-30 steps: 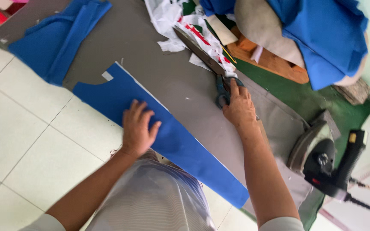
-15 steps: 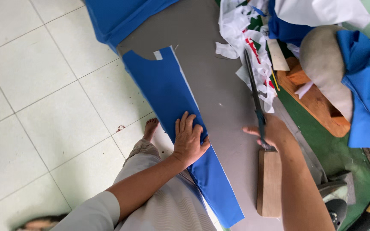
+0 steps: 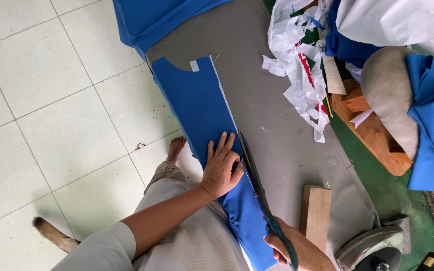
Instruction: The person cuts a blue fabric piece using shears, then irons the cut edge with a steam iron. They repeat this process by folding the fabric, cutting along the fold, and ironing the new edge.
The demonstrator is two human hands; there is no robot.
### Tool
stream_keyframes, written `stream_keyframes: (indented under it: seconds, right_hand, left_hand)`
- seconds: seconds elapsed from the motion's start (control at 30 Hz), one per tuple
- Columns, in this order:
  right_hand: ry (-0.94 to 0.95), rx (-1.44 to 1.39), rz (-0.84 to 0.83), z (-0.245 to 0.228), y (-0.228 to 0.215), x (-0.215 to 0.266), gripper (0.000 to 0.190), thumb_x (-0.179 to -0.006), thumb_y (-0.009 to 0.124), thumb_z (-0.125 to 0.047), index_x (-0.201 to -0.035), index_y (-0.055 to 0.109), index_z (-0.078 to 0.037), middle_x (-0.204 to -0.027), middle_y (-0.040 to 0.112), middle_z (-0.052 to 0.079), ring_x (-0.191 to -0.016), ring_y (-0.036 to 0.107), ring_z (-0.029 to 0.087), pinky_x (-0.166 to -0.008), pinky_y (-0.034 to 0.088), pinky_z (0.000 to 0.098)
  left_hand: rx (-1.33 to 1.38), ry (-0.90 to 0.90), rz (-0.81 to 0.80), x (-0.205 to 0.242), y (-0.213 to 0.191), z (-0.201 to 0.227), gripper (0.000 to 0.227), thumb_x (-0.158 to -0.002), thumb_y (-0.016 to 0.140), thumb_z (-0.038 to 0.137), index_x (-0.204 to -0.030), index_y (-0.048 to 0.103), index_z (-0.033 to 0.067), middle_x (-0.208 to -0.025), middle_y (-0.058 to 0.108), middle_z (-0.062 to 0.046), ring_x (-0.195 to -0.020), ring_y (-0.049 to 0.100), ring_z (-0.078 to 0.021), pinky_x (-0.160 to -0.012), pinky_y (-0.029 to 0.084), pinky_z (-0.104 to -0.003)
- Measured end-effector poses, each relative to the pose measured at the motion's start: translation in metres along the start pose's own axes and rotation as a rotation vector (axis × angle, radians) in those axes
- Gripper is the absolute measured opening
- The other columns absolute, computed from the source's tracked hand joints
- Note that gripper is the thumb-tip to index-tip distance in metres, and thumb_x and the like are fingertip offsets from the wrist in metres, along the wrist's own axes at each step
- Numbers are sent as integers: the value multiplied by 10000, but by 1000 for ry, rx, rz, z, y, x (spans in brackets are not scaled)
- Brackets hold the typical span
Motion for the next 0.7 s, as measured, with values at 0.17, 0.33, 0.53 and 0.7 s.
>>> stream_keyframes:
  seconds: [0.17,0.33,0.53,0.7]
  right_hand:
    - [-63,200,103,-36,-1,-20,246,-934,604,-315,-1086,541,-131,-681,646,93,-632,658,180,-551,562,299]
    - [-18,262,162,-54,-1,-29,390,-900,565,-373,-1232,507,-176,-692,633,114,-702,689,228,-667,600,330]
    - [-25,251,216,-59,5,-25,363,-920,535,-345,-1248,521,-191,-810,627,88,-609,681,216,-561,594,317]
    - [-37,123,93,-62,1,-32,461,-952,599,-321,-1378,516,-164,-677,614,110,-625,625,199,-537,549,309]
  left_hand:
    - [14,10,-4,0,-2,0,101,-870,606,174,-844,538,103,-1578,441,-264,-1522,330,-444,-1172,218,-708]
    - [59,8,-6,-2,-7,0,95,-862,589,177,-844,530,104,-1590,419,-276,-1528,327,-435,-1172,213,-698]
    - [75,2,-18,-1,-4,-3,92,-854,598,172,-846,537,102,-1596,406,-283,-1526,329,-438,-1174,207,-689]
    - [130,-20,2,-3,-8,-2,83,-834,581,152,-845,513,104,-1594,373,-333,-1533,293,-482,-1192,194,-681]
Point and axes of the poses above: each hand's wrist, its own x-axis away from the middle knuckle, its own y-axis out of the palm, z = x × y, the point moved 2 cm from there along -x, towards the middle knuckle
